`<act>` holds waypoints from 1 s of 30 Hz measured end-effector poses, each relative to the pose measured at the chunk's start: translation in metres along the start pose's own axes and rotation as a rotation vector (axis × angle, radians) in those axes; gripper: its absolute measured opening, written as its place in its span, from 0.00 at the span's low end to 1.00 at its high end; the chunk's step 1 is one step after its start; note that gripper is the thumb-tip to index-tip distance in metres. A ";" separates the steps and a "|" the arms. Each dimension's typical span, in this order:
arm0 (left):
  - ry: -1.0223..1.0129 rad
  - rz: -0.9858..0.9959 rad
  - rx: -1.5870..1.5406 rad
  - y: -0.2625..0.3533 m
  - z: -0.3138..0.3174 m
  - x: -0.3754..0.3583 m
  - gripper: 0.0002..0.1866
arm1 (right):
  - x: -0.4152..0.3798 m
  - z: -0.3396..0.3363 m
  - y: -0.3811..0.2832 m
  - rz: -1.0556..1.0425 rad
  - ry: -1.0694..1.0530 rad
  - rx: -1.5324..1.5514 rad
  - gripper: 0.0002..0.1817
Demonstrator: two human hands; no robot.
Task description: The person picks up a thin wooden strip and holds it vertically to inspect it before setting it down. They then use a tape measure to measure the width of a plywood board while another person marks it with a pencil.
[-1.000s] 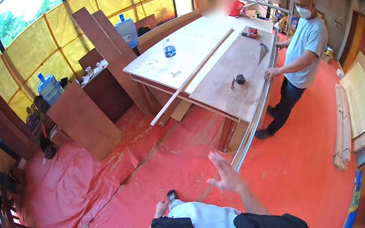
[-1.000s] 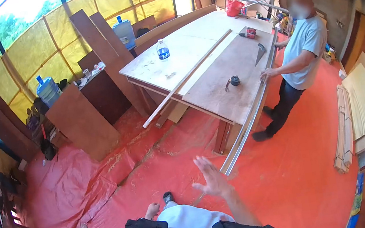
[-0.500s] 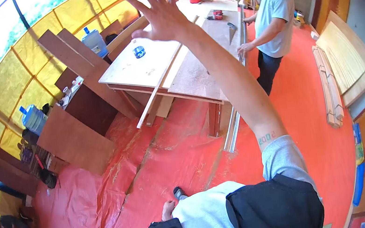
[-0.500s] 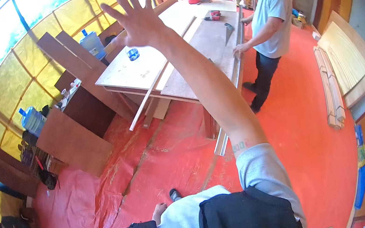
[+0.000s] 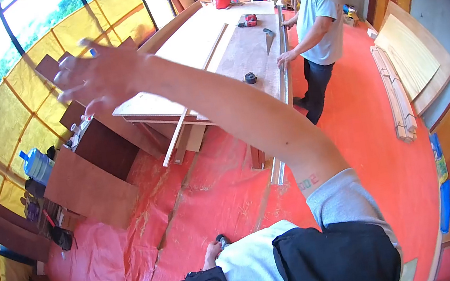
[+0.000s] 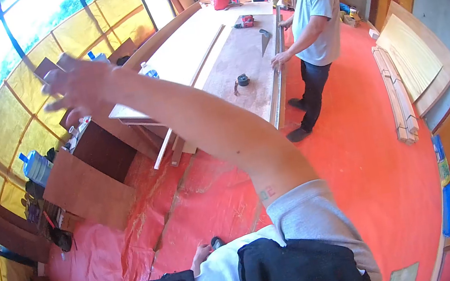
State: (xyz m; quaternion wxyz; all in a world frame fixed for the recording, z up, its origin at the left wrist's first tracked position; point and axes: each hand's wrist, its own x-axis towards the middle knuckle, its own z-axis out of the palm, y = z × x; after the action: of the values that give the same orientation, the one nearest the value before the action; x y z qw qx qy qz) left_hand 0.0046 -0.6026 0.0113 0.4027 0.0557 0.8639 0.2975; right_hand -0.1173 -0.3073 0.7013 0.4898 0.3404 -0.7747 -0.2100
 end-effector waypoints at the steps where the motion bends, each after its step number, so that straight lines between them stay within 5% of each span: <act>1: 0.010 0.019 -0.023 0.000 0.003 0.001 0.21 | 0.012 -0.007 -0.011 -0.039 0.020 0.011 0.33; 8: -0.001 0.047 -0.052 -0.006 0.007 -0.012 0.21 | 0.089 -0.059 -0.091 -0.307 0.265 0.412 0.41; 13: -0.040 0.093 -0.036 -0.015 0.014 -0.011 0.21 | 0.111 -0.008 -0.044 -0.149 0.029 0.489 0.26; 14: -0.050 0.112 -0.039 -0.018 0.015 -0.007 0.21 | 0.104 0.055 -0.012 0.022 0.103 0.321 0.13; 15: -0.061 0.131 -0.054 -0.022 0.017 -0.003 0.21 | 0.068 0.047 0.009 0.322 -0.049 0.354 0.11; 16: -0.072 0.157 -0.074 -0.027 0.018 0.001 0.21 | 0.031 0.034 0.029 0.620 -0.208 0.349 0.11; 18: -0.076 0.172 -0.106 -0.036 0.016 0.003 0.21 | -0.055 0.002 0.047 0.824 -0.593 0.218 0.16; 19: -0.047 0.141 -0.040 -0.028 0.012 -0.012 0.21 | -0.112 0.007 0.049 0.786 -0.533 0.263 0.21; 20: -0.047 0.109 -0.052 -0.033 0.008 -0.027 0.21 | -0.177 0.015 0.031 0.906 -0.181 0.277 0.25; 22: -0.053 0.078 -0.090 -0.018 0.008 -0.028 0.21 | -0.297 0.003 -0.014 1.176 -0.226 0.255 0.28; 24: -0.035 0.039 -0.072 -0.020 0.007 -0.026 0.20 | -0.392 -0.042 -0.093 1.401 0.137 0.298 0.28; 26: -0.027 -0.027 -0.099 -0.024 0.004 -0.033 0.20 | -0.529 -0.055 -0.212 1.936 0.502 0.310 0.27; 27: -0.014 -0.030 -0.095 -0.025 0.004 -0.038 0.20 | -0.586 -0.066 -0.283 2.134 0.372 0.157 0.26; 30: -0.022 -0.014 -0.036 -0.022 0.004 -0.040 0.21 | -0.657 -0.113 -0.538 2.641 -0.523 -0.049 0.24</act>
State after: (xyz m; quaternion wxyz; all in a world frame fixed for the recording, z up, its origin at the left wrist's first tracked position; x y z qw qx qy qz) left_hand 0.0368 -0.6320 0.0237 0.4152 0.0459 0.8542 0.3095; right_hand 0.3467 -0.1908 -0.0086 0.1691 -0.7134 -0.5870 0.3433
